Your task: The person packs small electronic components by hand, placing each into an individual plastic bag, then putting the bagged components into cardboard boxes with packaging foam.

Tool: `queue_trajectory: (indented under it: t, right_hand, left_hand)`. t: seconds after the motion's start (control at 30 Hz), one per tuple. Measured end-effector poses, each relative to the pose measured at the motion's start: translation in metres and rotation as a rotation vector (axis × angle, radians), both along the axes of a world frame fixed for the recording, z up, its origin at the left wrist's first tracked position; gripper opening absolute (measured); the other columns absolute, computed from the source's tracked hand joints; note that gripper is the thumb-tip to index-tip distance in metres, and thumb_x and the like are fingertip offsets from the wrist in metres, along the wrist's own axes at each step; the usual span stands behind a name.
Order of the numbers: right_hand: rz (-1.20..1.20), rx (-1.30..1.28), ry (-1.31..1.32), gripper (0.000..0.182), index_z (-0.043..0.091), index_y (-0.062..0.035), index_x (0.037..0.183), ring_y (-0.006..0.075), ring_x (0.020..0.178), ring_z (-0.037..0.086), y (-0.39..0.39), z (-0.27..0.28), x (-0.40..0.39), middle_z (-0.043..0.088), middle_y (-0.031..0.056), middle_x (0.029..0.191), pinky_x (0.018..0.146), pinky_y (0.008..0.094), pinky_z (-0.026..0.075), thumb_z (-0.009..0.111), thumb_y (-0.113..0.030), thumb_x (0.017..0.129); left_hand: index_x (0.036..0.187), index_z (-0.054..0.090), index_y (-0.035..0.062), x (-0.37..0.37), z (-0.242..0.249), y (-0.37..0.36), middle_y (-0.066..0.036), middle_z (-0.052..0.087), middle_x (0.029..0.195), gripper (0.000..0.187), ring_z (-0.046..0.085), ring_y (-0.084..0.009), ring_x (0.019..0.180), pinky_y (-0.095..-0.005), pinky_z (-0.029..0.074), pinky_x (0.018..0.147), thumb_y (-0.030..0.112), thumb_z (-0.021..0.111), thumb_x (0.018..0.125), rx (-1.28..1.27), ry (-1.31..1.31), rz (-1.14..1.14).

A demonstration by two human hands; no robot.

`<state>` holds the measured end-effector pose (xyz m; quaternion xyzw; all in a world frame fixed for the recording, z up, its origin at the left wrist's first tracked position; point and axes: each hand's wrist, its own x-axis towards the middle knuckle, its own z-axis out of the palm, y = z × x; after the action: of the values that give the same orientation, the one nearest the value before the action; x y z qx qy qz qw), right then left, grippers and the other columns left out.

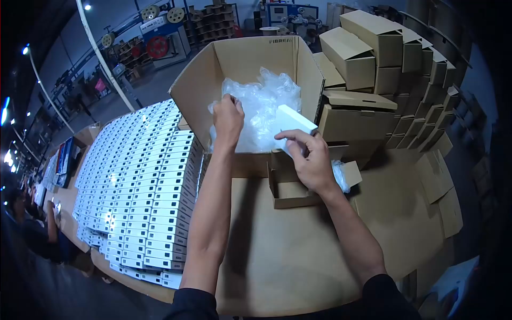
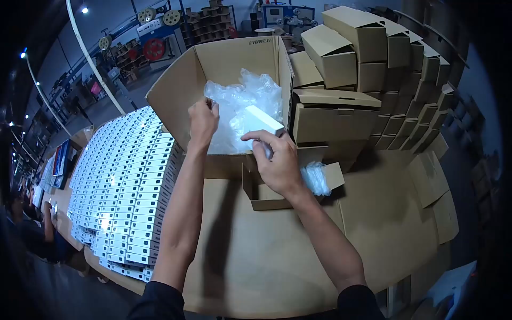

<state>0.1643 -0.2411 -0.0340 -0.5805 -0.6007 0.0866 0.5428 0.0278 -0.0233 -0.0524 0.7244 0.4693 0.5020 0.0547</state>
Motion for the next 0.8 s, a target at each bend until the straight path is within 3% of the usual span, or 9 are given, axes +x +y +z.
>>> queue_trajectory:
  t: [0.07,0.17,0.2,0.33,0.43,0.5,0.57,0.6,0.8]
  right_hand:
    - [0.004,0.026,-0.002,0.026,0.077,-0.0149,0.112,0.0281,0.089,0.059,0.004,0.001,0.004,0.069,0.0122,0.092,0.089,0.0396,0.05,0.072,-0.02,0.087]
    - [-0.044,0.096,-0.065,0.033,0.075,-0.0136,0.118,0.029,0.095,0.061,0.007,0.002,0.003,0.07,0.015,0.102,0.091,0.0397,0.05,0.075,-0.023,0.086]
    - [-0.026,0.05,-0.022,0.044,0.072,-0.012,0.123,0.0304,0.1,0.062,0.009,-0.001,0.006,0.069,0.0181,0.106,0.093,0.0403,0.05,0.08,-0.03,0.084]
    - [0.001,0.088,0.018,0.063,0.069,-0.0079,0.129,0.032,0.107,0.061,-0.003,0.004,-0.006,0.068,0.0197,0.109,0.096,0.0413,0.05,0.087,-0.042,0.079]
    - [0.112,0.008,0.026,0.062,0.07,-0.0066,0.127,0.0305,0.106,0.062,-0.026,0.002,-0.013,0.069,0.02,0.11,0.097,0.0404,0.05,0.088,-0.04,0.078]
    - [0.351,-0.136,0.249,0.049,0.073,-0.0031,0.118,0.0263,0.104,0.062,-0.045,-0.001,-0.012,0.065,0.0174,0.115,0.094,0.0372,0.051,0.088,-0.03,0.08]
    - [0.423,0.003,0.183,0.04,0.074,-0.0021,0.113,0.0245,0.102,0.062,-0.064,-0.029,-0.009,0.063,0.0157,0.115,0.09,0.0349,0.051,0.086,-0.026,0.083]
    - [0.404,-0.187,0.238,0.035,0.073,-0.0007,0.109,0.0225,0.097,0.061,-0.084,-0.028,-0.01,0.063,0.0147,0.111,0.085,0.0332,0.051,0.085,-0.026,0.087]
    - [0.283,-0.42,0.348,0.039,0.071,0.0037,0.079,0.0119,0.078,0.054,-0.149,-0.086,-0.015,0.061,0.0074,0.079,0.066,0.0319,0.045,0.073,-0.029,0.098]
  left_hand:
    - [0.101,0.072,-0.0052,-0.003,0.003,-0.002,-0.019,0.076,0.091,0.027,0.074,-0.0313,0.083,-0.039,0.056,0.081,0.021,0.071,0.094,-0.009,-0.198,-0.042]
    - [0.1,0.07,-0.0065,-0.016,0.02,-0.046,-0.019,0.074,0.088,0.025,0.073,-0.0264,0.082,-0.0378,0.056,0.076,0.018,0.069,0.096,-0.01,-0.441,-0.151]
    - [0.102,0.068,-0.0063,-0.02,0.012,-0.051,-0.011,0.071,0.083,0.024,0.067,-0.0154,0.076,-0.0302,0.053,0.071,0.017,0.066,0.1,-0.057,-0.504,-0.202]
    - [0.108,0.066,-0.0021,-0.03,0.008,-0.126,-0.001,0.061,0.078,0.017,0.054,-0.0067,0.069,-0.0231,0.044,0.063,0.014,0.061,0.104,-0.048,-0.679,-0.347]
    - [0.111,0.062,0.0008,-0.034,0.0,-0.189,0.004,0.058,0.081,0.012,0.044,-0.0002,0.067,-0.0183,0.033,0.057,0.01,0.056,0.107,-0.139,-0.684,-0.404]
    - [0.112,0.062,0.0013,-0.039,-0.011,-0.22,0.003,0.06,0.081,0.012,0.047,0.0004,0.064,-0.018,0.034,0.055,0.011,0.057,0.107,-0.134,-0.67,-0.439]
    - [0.112,0.061,0.0018,-0.046,-0.021,-0.248,0.002,0.062,0.082,0.012,0.049,0.0008,0.063,-0.0179,0.034,0.053,0.012,0.057,0.107,-0.251,-0.718,-0.471]
    - [0.112,0.061,0.002,-0.05,-0.027,-0.262,0.001,0.063,0.082,0.012,0.05,0.001,0.062,-0.0179,0.034,0.053,0.013,0.057,0.108,-0.32,-0.741,-0.481]
    - [0.112,0.062,0.0015,-0.064,-0.062,-0.296,0.001,0.064,0.073,0.013,0.051,0.0009,0.058,-0.0191,0.034,0.048,0.013,0.056,0.108,-0.426,-0.706,-0.49]
